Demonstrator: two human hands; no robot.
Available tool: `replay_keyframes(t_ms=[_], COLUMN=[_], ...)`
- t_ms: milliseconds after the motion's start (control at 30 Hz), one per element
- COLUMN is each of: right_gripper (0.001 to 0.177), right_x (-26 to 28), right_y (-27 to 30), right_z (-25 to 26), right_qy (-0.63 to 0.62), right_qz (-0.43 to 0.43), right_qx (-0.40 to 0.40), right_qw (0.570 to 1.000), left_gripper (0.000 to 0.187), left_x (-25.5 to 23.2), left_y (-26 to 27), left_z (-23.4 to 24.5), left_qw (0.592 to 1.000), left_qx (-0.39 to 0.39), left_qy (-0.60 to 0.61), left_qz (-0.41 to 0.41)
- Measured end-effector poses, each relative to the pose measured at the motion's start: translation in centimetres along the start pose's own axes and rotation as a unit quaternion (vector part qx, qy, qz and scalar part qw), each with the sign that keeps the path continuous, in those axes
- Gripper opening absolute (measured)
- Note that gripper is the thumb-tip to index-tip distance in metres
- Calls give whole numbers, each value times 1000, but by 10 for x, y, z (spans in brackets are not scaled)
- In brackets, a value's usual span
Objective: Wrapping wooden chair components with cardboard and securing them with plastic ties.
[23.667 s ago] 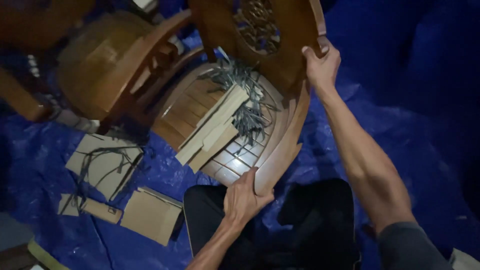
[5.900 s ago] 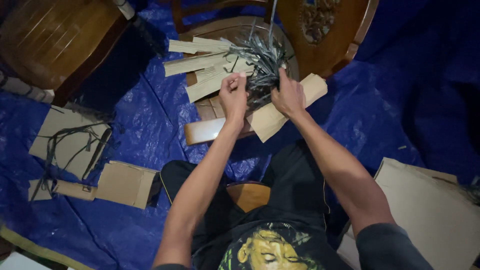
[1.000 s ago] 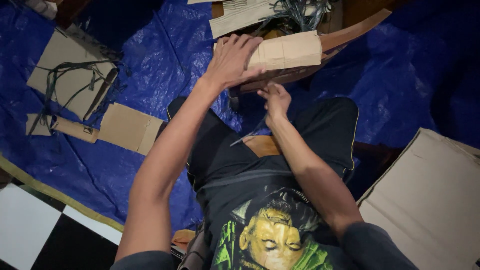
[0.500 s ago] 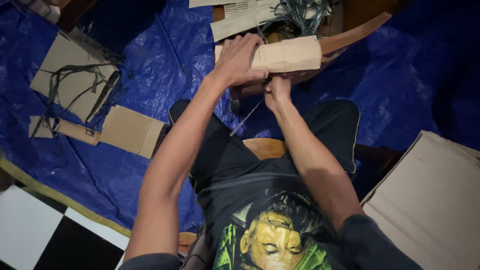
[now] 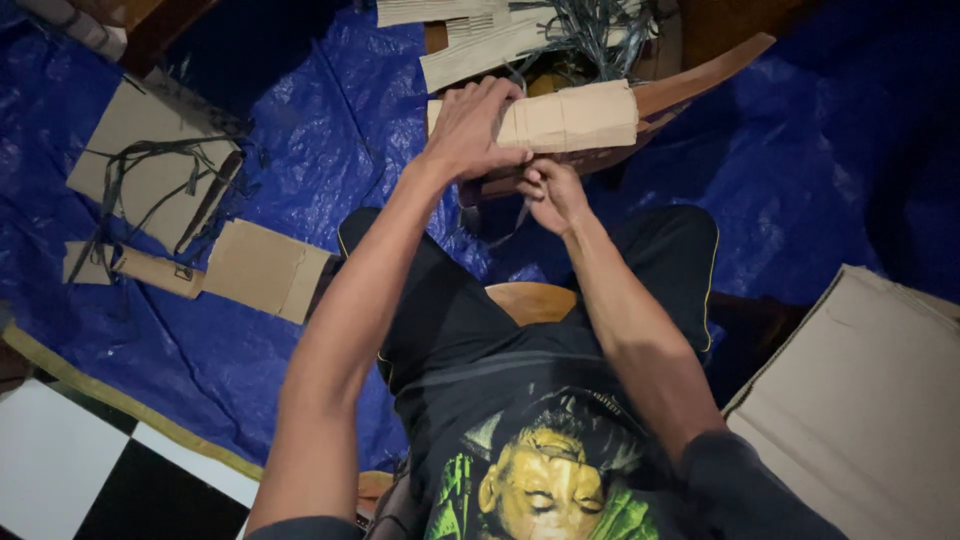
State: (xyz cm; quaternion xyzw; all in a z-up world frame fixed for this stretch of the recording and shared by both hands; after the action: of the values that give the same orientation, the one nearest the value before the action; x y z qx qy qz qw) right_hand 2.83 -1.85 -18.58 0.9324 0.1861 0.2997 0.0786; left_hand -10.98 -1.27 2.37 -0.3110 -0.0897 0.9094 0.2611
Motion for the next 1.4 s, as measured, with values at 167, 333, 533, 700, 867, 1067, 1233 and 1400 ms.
replay_keyframes(t_ms=[167,333,533,700,867,1067,1233,1400], right_gripper=[11,15,21,23,22,20,19,20], right_x=[16,20,16,17,19,17,15,21], right_y=[29,36,16,19,23,19,16,22], right_z=[-44,-59,-37,-41,-48,-45,-44,-56], right_qy=[-15,-17,20,24,24,31,9,30], right_qz=[-34,-57,-44,-50,-52,-61,-52,-48], right_qx=[101,74,14,12,11,3,18,6], right_qw=[994,995,999,998,998,998,998,998], left_gripper=[73,73,63,62,66,71,31,31], left_x=[2,-4,-15,-12,-14,-17,20,21], left_y=[0,3,9,12,15,9,-13,-24], left_z=[0,3,17,15,20,23,-7,-5], left_qw=[1000,1000,999,999,998,996,987,979], left_qx=[3,3,-39,-39,-54,-69,-83,-108], left_qy=[-2,14,-2,4,6,30,62,13], left_qz=[-6,-15,-15,-20,-24,-41,126,172])
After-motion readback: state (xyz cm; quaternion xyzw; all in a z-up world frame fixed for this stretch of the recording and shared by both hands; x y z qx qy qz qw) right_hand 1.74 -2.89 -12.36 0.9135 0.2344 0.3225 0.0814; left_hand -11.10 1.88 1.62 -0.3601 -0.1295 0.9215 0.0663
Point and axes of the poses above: each hand's wrist, its own y-axis away from the middle knuckle, its own z-axis out of the back of the hand, x = y × z, the point moved 9 cm from there along -y, towards the middle knuckle, and after that the axes turned 2 degrees about -x, right-handed, at the moved point
